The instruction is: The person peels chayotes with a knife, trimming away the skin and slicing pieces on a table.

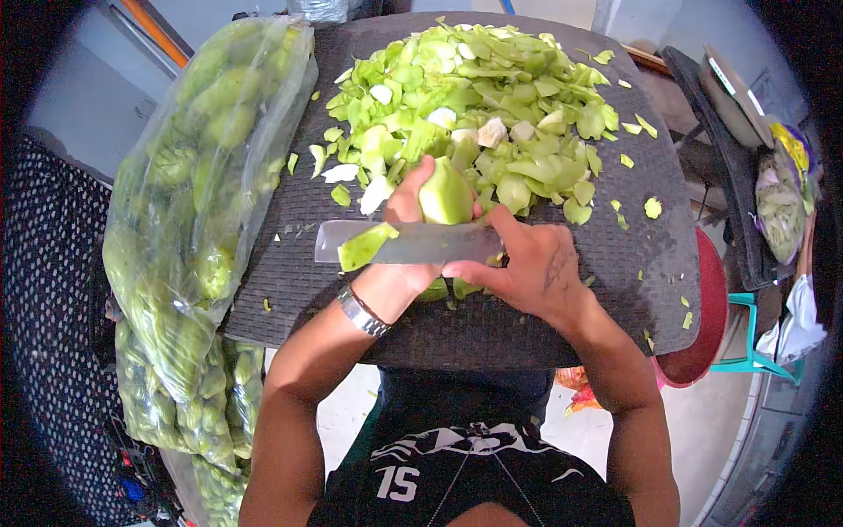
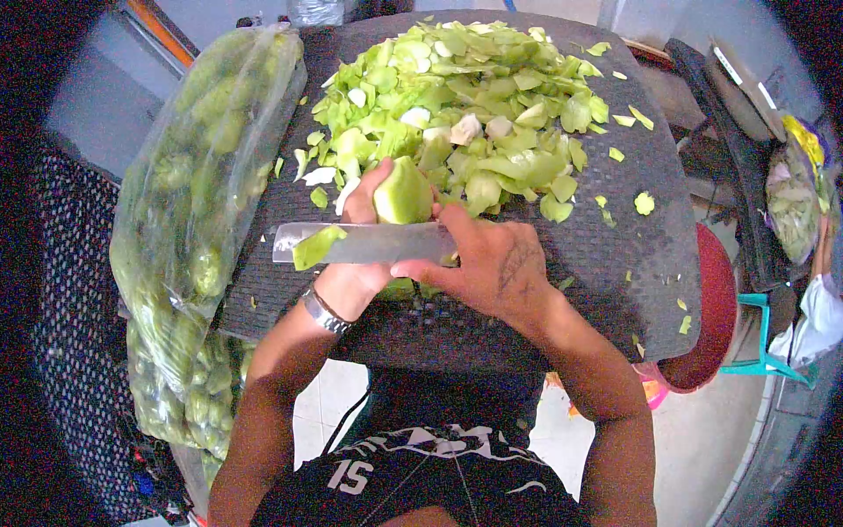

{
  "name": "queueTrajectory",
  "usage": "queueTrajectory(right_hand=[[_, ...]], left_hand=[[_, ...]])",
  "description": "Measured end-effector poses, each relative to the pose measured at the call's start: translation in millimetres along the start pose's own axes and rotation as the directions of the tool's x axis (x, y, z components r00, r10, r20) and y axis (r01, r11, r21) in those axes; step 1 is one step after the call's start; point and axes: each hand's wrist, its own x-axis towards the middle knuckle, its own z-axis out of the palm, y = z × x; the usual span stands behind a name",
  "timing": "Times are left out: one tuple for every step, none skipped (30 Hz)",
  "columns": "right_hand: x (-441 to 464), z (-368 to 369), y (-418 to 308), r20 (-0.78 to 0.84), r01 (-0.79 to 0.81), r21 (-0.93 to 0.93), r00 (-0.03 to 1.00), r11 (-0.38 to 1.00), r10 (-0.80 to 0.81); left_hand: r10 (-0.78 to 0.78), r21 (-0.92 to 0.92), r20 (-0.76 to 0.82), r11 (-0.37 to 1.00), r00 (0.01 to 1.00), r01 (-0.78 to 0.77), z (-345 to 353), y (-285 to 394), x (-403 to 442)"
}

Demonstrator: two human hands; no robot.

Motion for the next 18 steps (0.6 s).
queueTrajectory(right_hand=[[0.3, -0.4, -0.6, 0.004, 0.001, -0.004, 1.0, 1.0, -0.001], [0.1, -0.4, 0.3, 0.003, 0.002, -0.018, 1.0, 1.0, -0.002], [-0.2, -0.7, 2.4, 0.002, 0.002, -0.033, 1.0, 0.999, -0.002], [-0.5, -1.6, 4.7, 0.002, 0.002, -0.048, 1.0, 0.999, -0.002], [0.2, -4.6, 6.6, 0.007, -0.032, -0.063, 0.999, 0.997, 0.033], [1.8, -9.4, 8.9, 0.013, -0.067, -0.079, 0.998, 0.995, 0.068], [3.4, -13.3, 12.6, 0.015, -0.102, -0.096, 0.995, 0.99, 0.104], [4.6, -15.1, 20.5, 0.019, -0.126, -0.065, 0.992, 0.99, 0.127], [6.7, -16.9, 28.9, 0.026, -0.148, -0.035, 0.988, 0.988, 0.149], [8.9, -18.2, 32.9, 0.035, -0.17, -0.006, 0.985, 0.985, 0.17], [9.6, -21.2, 33.7, 0.069, -0.218, 0.006, 0.974, 0.976, 0.217], [11.3, -24.5, 33.4, 0.082, -0.23, -0.005, 0.97, 0.973, 0.229], [11.8, -27.6, 34.8, 0.093, -0.244, -0.014, 0.965, 0.97, 0.244], [11.7, -30.5, 37.3, 0.104, -0.26, -0.024, 0.96, 0.965, 0.261], [12.2, -34.0, 41.4, 0.1, -0.276, -0.043, 0.955, 0.96, 0.279], [13.2, -38.1, 46.5, 0.095, -0.292, -0.064, 0.95, 0.954, 0.297], [12.8, -41.2, 50.0, 0.09, -0.308, -0.084, 0.945, 0.948, 0.315], [11.6, -43.2, 51.7, 0.092, -0.294, -0.086, 0.949, 0.952, 0.301]], left_hand=[[-0.001, -0.002, 0.0, 1.0, 1.0, 0.001, -2.2, -0.2, 0.6], [-0.001, -0.004, 0.0, 1.0, 1.0, 0.001, -4.3, -0.6, 1.0], [-0.002, -0.006, 0.001, 1.0, 1.0, 0.002, -4.2, -0.6, 0.7], [0.026, -0.026, -0.006, 0.999, 1.0, -0.026, -2.5, -1.8, -0.3], [0.055, -0.046, -0.015, 0.997, 0.998, -0.055, 0.7, -3.1, -1.8], [0.083, -0.066, -0.023, 0.994, 0.996, -0.084, 2.6, -3.4, -2.6], [0.075, -0.053, 0.003, 0.996, 0.997, -0.075, 0.4, -1.3, -1.1], [0.067, -0.042, 0.029, 0.997, 0.997, -0.066, -4.5, 2.0, 1.4], [0.059, -0.032, 0.053, 0.998, 0.997, -0.057, -8.8, 4.4, 3.9], [0.06, -0.016, 0.063, 0.998, 0.996, -0.059, -11.7, 6.0, 6.3], [0.063, 0.001, 0.071, 0.998, 0.995, -0.063, -14.2, 7.4, 8.5], [0.068, 0.019, 0.078, 0.997, 0.995, -0.07, -15.7, 9.0, 9.7], [0.074, 0.004, 0.081, 0.997, 0.994, -0.074, -15.8, 9.8, 10.2], [0.077, -0.011, 0.085, 0.997, 0.993, -0.077, -15.3, 9.9, 11.1], [0.078, -0.026, 0.09, 0.997, 0.993, -0.076, -14.6, 9.8, 11.5], [0.069, -0.025, 0.116, 0.997, 0.991, -0.067, -13.8, 10.9, 10.9], [0.061, -0.023, 0.142, 0.998, 0.988, -0.058, -12.8, 13.2, 9.4], [0.056, -0.022, 0.17, 0.998, 0.984, -0.053, -11.7, 15.4, 8.7]])
